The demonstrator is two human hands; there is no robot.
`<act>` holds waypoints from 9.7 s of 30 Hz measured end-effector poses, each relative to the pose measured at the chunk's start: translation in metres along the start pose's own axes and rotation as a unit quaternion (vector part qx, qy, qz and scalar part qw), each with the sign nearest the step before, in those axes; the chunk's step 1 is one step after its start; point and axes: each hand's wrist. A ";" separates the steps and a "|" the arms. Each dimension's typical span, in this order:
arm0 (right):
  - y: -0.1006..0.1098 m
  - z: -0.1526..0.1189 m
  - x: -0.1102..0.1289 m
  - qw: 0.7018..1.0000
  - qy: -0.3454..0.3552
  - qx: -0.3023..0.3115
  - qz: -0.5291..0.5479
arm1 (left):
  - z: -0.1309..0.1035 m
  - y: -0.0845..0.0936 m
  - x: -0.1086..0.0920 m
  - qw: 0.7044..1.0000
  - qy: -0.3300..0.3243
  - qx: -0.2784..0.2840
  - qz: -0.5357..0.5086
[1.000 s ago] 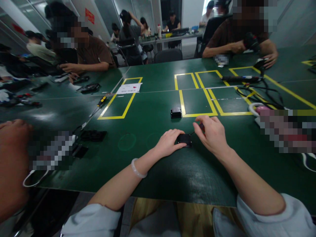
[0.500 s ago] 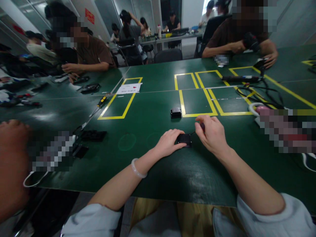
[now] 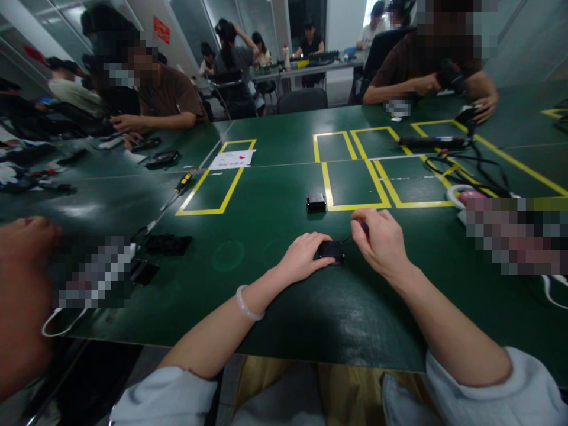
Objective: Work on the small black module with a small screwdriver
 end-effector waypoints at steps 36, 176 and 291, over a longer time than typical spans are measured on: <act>-0.006 0.004 -0.004 0.998 0.020 -0.033 -0.040 | 0.001 0.000 -0.001 1.000 -0.004 0.003 0.005; -0.006 0.007 -0.001 0.999 0.011 0.002 -0.051 | 0.001 -0.001 0.001 1.000 -0.011 -0.004 0.005; -0.002 0.013 0.006 0.908 -0.242 0.046 0.339 | 0.001 0.000 -0.001 1.000 -0.010 -0.006 0.011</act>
Point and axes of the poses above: each hand's wrist, its own z-axis towards the middle knuckle, its own y-axis out of the back of the hand, x = y × z, and after that the axes turned 7 degrees about -x, right-handed
